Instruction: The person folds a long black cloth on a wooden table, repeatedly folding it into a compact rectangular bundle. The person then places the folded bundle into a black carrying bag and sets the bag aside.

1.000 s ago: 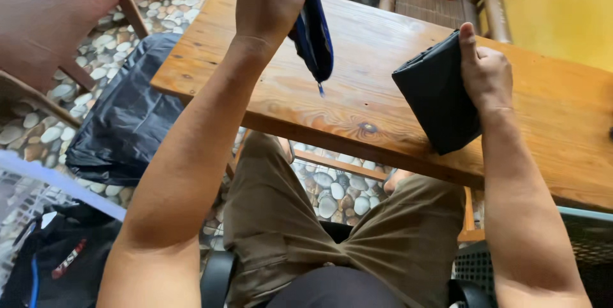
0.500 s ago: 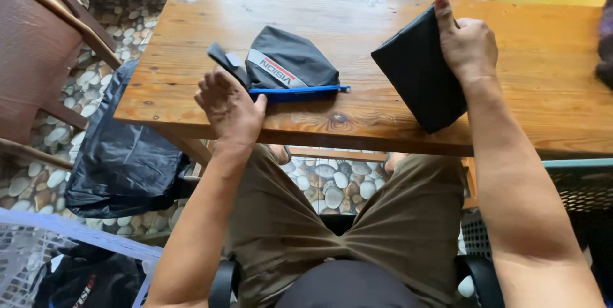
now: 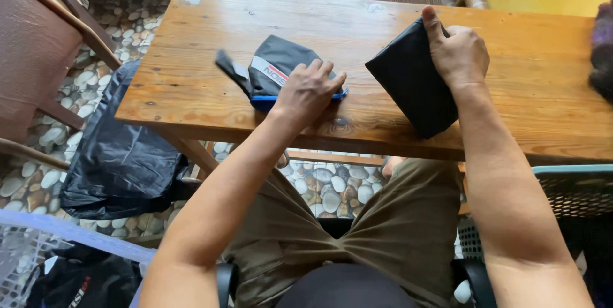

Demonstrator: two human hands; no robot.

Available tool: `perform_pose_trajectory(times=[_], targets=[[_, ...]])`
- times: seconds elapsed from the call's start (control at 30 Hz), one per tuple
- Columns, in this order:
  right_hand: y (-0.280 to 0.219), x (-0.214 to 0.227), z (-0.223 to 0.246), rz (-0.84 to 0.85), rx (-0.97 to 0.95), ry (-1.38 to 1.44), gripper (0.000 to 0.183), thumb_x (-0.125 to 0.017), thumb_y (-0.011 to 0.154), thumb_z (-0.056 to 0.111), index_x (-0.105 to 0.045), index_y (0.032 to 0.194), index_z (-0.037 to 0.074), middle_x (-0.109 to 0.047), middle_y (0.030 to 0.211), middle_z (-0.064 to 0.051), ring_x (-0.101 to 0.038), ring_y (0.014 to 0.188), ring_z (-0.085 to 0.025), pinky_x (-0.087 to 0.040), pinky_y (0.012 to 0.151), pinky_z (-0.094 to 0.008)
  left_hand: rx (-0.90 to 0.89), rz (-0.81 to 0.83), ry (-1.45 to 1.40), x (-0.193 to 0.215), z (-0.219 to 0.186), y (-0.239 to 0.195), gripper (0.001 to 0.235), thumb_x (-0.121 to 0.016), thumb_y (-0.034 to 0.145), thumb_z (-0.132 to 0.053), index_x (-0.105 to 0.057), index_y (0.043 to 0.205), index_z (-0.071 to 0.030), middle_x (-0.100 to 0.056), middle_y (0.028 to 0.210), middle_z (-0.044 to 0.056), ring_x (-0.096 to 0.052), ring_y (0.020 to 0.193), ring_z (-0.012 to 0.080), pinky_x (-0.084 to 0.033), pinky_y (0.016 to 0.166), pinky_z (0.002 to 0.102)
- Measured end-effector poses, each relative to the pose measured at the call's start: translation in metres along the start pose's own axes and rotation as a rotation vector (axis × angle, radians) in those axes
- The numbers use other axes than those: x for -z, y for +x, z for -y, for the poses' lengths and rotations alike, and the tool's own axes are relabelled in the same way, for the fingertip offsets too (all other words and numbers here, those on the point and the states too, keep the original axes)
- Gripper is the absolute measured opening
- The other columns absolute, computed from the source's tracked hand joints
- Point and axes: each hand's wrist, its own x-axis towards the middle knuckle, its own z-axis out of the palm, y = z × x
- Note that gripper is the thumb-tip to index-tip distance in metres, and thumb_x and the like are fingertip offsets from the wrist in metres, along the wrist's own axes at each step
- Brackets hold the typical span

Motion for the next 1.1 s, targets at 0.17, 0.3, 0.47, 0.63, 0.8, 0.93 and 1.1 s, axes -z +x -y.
perform_pose_trajectory(times=[0.17,0.3,0.47,0.63,0.8,0.93,1.1], targets=[[-0.012,0.009,0.009,0.031,-0.024,0.037,0.090,-0.022,0.086,0.103,-0.032,0.064,0.016,-0.052,0.068,-0.008,-0.055,0.074,-0.034,-0.039,0.067,-0.046,0.289,-0.173,-0.301,-0.009,0.002,0.036,0.021,-0.077,0.089,-0.022,-0.062,0.094,-0.007,-0.061,0.085,0.010,-0.065,0.064,0.0298,-0.055,0.046,0.041],[-0.019,0.016,0.016,-0.010,-0.010,0.080,0.087,-0.023,0.087,0.100,-0.026,0.065,0.017,-0.043,0.064,-0.005,-0.048,0.069,-0.031,-0.035,0.063,-0.044,0.482,-0.064,-0.455,0.019,0.019,0.065,0.050,-0.055,0.098,-0.015,-0.045,0.147,-0.012,-0.066,0.094,0.011,-0.062,0.058,0.0291,-0.050,0.048,0.042],[-0.032,0.026,0.032,-0.096,0.091,0.157,0.084,-0.027,0.093,0.094,-0.028,0.066,0.015,-0.046,0.062,-0.008,-0.051,0.068,-0.034,-0.037,0.065,-0.047,0.703,-0.136,-0.632,0.041,0.040,0.082,0.018,-0.076,0.086,-0.017,-0.059,0.093,-0.017,-0.070,0.081,0.009,-0.066,0.072,0.0343,-0.051,0.059,0.047],[-0.050,0.029,0.051,-0.236,0.234,0.202,0.080,-0.034,0.098,0.090,-0.035,0.068,0.015,-0.052,0.062,-0.005,-0.054,0.064,-0.033,-0.040,0.064,-0.045,0.794,-0.105,-0.688,0.061,0.040,0.090,0.017,-0.075,0.083,-0.025,-0.061,0.090,-0.018,-0.073,0.085,0.008,-0.068,0.079,0.0325,-0.054,0.068,0.045],[-0.054,0.023,0.057,-0.454,0.399,0.081,0.079,-0.038,0.103,0.085,-0.046,0.074,0.012,-0.061,0.062,-0.012,-0.062,0.061,-0.045,-0.045,0.056,-0.053,0.808,-0.148,-0.793,0.086,0.035,0.093,0.022,-0.073,0.080,-0.034,-0.065,0.091,-0.017,-0.073,0.086,0.006,-0.068,0.079,0.0259,-0.053,0.067,0.040],[-0.066,0.021,0.065,-0.522,0.451,0.035,0.075,-0.040,0.102,0.082,-0.061,0.085,0.012,-0.069,0.070,-0.013,-0.065,0.066,-0.049,-0.046,0.056,-0.057,0.804,-0.133,-0.849,0.097,0.034,0.095,0.020,-0.072,0.080,-0.036,-0.067,0.088,-0.018,-0.073,0.087,0.003,-0.069,0.081,0.0219,-0.054,0.069,0.038],[-0.083,0.014,0.074,-0.642,0.583,-0.028,0.069,-0.029,0.112,0.063,-0.063,0.088,0.007,-0.066,0.068,-0.013,-0.064,0.060,-0.039,-0.044,0.051,-0.049,0.802,-0.186,-0.904,0.098,0.034,0.099,0.019,-0.068,0.078,-0.036,-0.066,0.080,-0.017,-0.072,0.082,0.002,-0.068,0.077,0.0210,-0.052,0.069,0.038]])
